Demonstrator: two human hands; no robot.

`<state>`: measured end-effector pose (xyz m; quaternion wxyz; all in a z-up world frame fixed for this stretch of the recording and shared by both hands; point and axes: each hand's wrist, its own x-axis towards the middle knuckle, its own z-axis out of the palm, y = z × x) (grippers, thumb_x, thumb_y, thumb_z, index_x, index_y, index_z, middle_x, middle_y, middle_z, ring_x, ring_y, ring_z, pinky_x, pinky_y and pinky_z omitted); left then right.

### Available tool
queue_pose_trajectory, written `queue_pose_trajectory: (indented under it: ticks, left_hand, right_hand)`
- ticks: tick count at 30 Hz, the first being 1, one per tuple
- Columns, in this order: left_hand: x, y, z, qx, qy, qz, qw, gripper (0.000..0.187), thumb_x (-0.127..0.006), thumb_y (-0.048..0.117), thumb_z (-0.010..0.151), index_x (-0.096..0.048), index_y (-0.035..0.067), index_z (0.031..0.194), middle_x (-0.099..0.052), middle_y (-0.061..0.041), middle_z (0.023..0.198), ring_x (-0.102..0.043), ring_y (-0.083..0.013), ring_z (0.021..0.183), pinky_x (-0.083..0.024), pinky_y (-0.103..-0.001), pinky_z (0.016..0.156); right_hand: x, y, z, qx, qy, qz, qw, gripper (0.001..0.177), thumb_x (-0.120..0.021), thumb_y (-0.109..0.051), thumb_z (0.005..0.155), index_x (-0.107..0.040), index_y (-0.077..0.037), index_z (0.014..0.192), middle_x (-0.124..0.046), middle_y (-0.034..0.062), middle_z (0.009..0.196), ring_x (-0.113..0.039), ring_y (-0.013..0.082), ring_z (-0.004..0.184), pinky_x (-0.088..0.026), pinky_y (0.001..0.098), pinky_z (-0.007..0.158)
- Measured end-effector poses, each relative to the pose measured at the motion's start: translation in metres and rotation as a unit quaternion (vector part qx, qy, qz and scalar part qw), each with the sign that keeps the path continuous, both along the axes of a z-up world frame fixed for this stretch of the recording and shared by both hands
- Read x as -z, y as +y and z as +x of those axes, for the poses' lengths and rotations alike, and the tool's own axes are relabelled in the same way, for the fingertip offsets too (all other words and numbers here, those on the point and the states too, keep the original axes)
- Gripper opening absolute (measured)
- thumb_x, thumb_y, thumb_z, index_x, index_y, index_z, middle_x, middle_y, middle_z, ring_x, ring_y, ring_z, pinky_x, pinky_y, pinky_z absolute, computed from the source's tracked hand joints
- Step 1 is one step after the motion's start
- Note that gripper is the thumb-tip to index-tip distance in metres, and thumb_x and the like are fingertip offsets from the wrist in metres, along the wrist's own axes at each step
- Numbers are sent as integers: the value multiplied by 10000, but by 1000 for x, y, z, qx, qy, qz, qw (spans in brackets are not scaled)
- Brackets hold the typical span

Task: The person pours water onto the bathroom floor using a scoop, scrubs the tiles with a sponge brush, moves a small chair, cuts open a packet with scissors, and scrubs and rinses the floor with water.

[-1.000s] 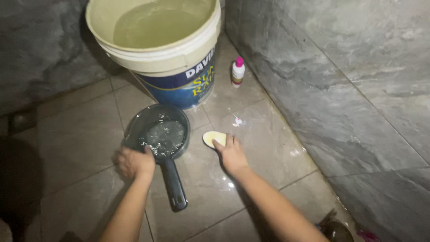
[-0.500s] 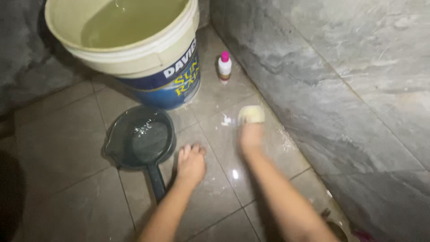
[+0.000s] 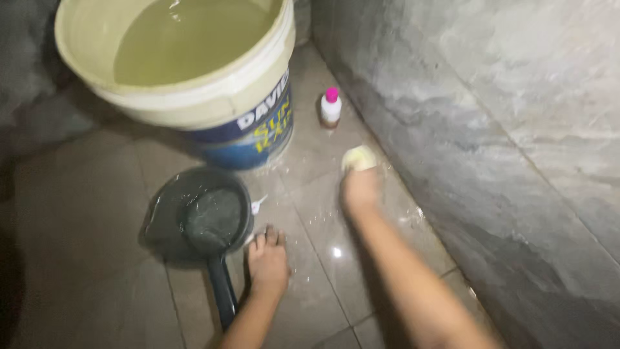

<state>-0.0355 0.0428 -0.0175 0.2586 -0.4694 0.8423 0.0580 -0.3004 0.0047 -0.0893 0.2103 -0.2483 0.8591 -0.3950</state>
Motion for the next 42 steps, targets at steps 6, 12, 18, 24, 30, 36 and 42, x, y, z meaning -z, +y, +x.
queue_pose_trajectory:
  ticks: [6, 12, 18, 24, 30, 36, 42]
  left_hand:
    - [8, -12, -10, 51, -15, -41, 998, 598, -768, 360, 871, -595, 86, 1373, -495, -113, 1493, -418, -272, 1351, -335, -414, 1057]
    - [-1, -14, -1, 72, 18, -17, 997, 836, -871, 477, 695, -580, 62, 1359, -511, -68, 1441, -361, -254, 1366, -305, -386, 1055]
    - [-8, -4, 7, 78, 2, 16, 997, 749, -817, 459, 809, -586, 44, 1389, -553, -90, 1460, -361, -272, 1447, -307, -377, 1121]
    - [-16, -8, 6, 93, -34, -3, 995, 1049, -828, 609, 744, -412, 28, 1513, -407, -173, 1554, -387, -295, 1367, -304, -391, 1086]
    - [27, -8, 7, 94, -27, 21, 995, 801, -770, 559, 795, -559, 120, 1431, -456, -50, 1559, -330, -236, 1465, -275, -355, 1125]
    - [54, -2, -7, 89, 57, -139, 985, 762, -793, 370, 841, -500, 105, 1492, -403, -143, 1611, -420, -301, 1337, -314, -414, 1024]
    - [-6, 4, -28, 52, 63, 45, 996, 1245, -930, 547, 652, -232, 227, 1633, -210, -107, 1683, -352, -311, 1394, -309, -440, 1081]
  right_hand:
    - [48, -64, 101, -275, 180, 106, 939, 438, -517, -310, 977, -678, 34, 1196, -652, 325, 1190, -643, 474, 1096, -515, 516, 948]
    - [-34, 4, -20, -51, 149, 163, 974, 420, -547, -339, 1011, -657, 20, 1200, -700, 280, 1093, -684, 432, 1019, -539, 510, 900]
    - [-4, 42, 107, -215, 245, 261, 909, 267, -627, -248, 961, -740, -62, 1116, -710, 212, 1116, -716, 364, 1039, -580, 480, 890]
    - [-18, 131, 80, -132, 195, 166, 958, 373, -681, -270, 855, -716, -65, 1165, -713, 268, 972, -691, 426, 898, -546, 508, 819]
    - [-80, 305, 56, 123, 194, 284, 931, 526, -735, -261, 807, -669, -122, 1310, -717, 254, 1039, -674, 444, 984, -505, 558, 857]
    - [-44, 246, 120, -16, 166, 382, 909, 305, -564, -280, 995, -767, -61, 1055, -742, 201, 1008, -714, 353, 926, -533, 508, 907]
    - [-51, 185, 130, 134, 41, 34, 990, 413, -685, -286, 831, -700, -29, 1154, -697, 297, 849, -680, 434, 769, -561, 511, 703]
